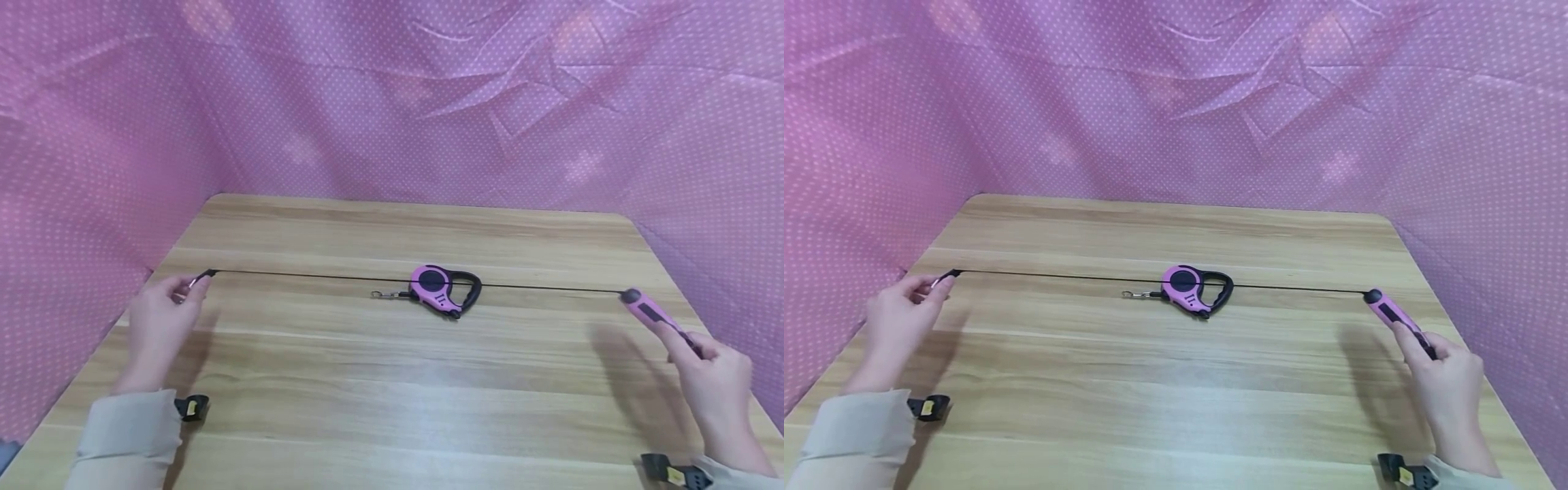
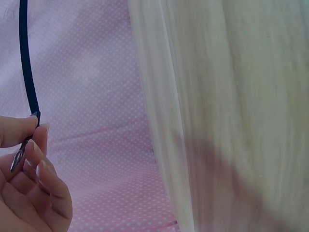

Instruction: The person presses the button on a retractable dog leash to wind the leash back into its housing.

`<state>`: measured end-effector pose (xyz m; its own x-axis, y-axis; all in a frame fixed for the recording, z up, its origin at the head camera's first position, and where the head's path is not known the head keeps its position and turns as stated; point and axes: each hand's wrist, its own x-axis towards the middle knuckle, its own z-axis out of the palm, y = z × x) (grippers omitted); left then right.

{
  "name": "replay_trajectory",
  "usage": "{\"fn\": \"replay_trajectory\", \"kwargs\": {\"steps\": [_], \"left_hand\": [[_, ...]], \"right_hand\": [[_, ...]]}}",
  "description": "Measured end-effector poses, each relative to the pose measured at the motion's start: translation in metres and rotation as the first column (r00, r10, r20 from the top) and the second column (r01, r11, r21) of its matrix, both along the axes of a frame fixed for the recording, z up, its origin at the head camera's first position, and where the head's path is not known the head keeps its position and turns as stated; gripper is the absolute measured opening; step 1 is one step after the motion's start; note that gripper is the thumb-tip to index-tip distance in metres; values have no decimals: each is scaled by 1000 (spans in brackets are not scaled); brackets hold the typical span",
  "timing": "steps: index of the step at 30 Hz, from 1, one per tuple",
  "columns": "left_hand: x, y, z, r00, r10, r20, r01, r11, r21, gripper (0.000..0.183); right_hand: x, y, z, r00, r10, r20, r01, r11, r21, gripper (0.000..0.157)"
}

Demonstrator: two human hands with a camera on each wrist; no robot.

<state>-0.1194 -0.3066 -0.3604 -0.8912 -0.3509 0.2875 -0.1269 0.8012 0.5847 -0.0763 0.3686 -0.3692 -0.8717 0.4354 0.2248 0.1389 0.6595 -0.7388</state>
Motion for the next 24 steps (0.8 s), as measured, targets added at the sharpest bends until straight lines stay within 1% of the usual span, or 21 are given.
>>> {"fn": "replay_trajectory", "kwargs": {"steps": [3, 5, 12, 17, 20, 24], "left_hand": [[0, 1, 0, 1000, 0, -11, 0, 1000, -4, 43], [0, 2, -1, 1000, -3, -10, 3, 1000, -7, 43], [2, 4, -2, 1000, -18, -4, 18, 999, -28, 42], [2, 5, -4, 1000, -14, 9, 14, 999, -37, 43], [2, 6, -5, 1000, -15, 13, 15, 999, -43, 44], [3, 9, -7, 999, -23, 29, 25, 999, -48, 45]], "right_hand": [[-1, -1, 0, 1000, -21, 14, 22, 999, -29, 54], [-1, -2, 0, 999, -28, 18, 29, 999, -31, 54], [-3, -7, 2, 997, -61, 37, 64, 993, -98, 52], [-4, -8, 1, 997, -72, 38, 75, 994, -79, 53], [-5, -10, 1, 996, -88, 32, 90, 992, -85, 53], [-6, -12, 1, 996, -78, 33, 80, 992, -92, 56]]}}
